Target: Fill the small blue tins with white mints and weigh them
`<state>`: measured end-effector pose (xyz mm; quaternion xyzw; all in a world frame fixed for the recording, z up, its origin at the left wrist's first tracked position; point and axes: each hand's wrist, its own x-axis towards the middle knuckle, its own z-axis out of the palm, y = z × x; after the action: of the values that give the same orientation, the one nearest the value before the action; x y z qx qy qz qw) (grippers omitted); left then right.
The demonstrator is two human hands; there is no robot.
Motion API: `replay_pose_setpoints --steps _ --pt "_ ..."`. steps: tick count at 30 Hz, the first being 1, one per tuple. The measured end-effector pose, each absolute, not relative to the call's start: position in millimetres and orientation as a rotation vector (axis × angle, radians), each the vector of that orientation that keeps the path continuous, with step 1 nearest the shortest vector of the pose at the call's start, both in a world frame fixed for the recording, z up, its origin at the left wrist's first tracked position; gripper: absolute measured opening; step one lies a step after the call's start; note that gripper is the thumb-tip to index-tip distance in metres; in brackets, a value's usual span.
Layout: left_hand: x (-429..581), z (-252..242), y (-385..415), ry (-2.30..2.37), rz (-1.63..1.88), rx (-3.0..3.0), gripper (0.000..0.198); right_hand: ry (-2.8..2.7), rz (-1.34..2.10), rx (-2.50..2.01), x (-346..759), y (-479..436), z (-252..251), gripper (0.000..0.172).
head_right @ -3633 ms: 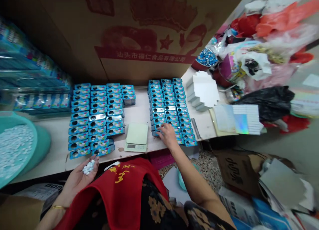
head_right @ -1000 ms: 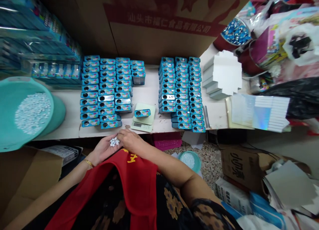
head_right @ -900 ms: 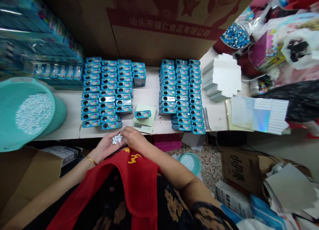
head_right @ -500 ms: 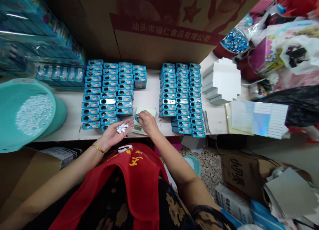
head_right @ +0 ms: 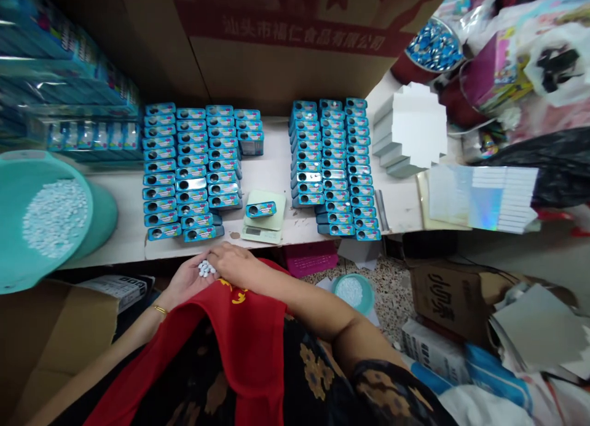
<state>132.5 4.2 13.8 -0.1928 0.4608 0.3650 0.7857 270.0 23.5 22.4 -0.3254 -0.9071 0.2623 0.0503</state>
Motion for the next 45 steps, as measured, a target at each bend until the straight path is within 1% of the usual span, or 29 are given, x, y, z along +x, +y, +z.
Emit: replay_pose_setpoints --steps 4,8,15,20,24,27,30,33,39,43,45 --pt "129 20 3 1.021 0.765 -0.471 0.023 -2.818 0.715 -0.954 267 23 27 0.013" --pt "127 22 3 1.017 0.763 -0.492 0.024 -2.832 0.716 -0.939 267 23 29 0.01" --pt "127 14 3 1.003 0.745 -0.429 0.021 -2.803 0.698 -0.938 267 21 19 0.008" --pt "131 17 6 1.004 0.735 -0.421 0.022 -2.785 0.729 -0.893 272 21 13 0.006" --pt "133 18 8 1.003 0.713 -0.411 0.024 -2.752 0.755 -0.921 273 20 10 0.008" --pt "133 17 9 0.983 0.725 -0.4 0.021 -2.628 0.788 -0.948 282 23 11 0.011" --pt "133 16 10 0.96 0.748 -0.386 0.02 -2.402 0.763 -1.036 303 37 14 0.013" --pt "133 15 10 0.972 0.729 -0.373 0.028 -2.252 0.681 -1.201 325 62 13 0.015" --pt "131 13 9 0.954 0.728 -0.395 0.034 -2.296 0.64 -1.397 347 98 -2 0.016" --pt "129 13 8 0.96 0.741 -0.398 0.03 -2.176 0.615 -1.384 339 75 5 0.019" --pt "129 11 8 0.953 0.754 -0.387 0.025 -2.27 0.68 -1.24 324 56 12 0.019"
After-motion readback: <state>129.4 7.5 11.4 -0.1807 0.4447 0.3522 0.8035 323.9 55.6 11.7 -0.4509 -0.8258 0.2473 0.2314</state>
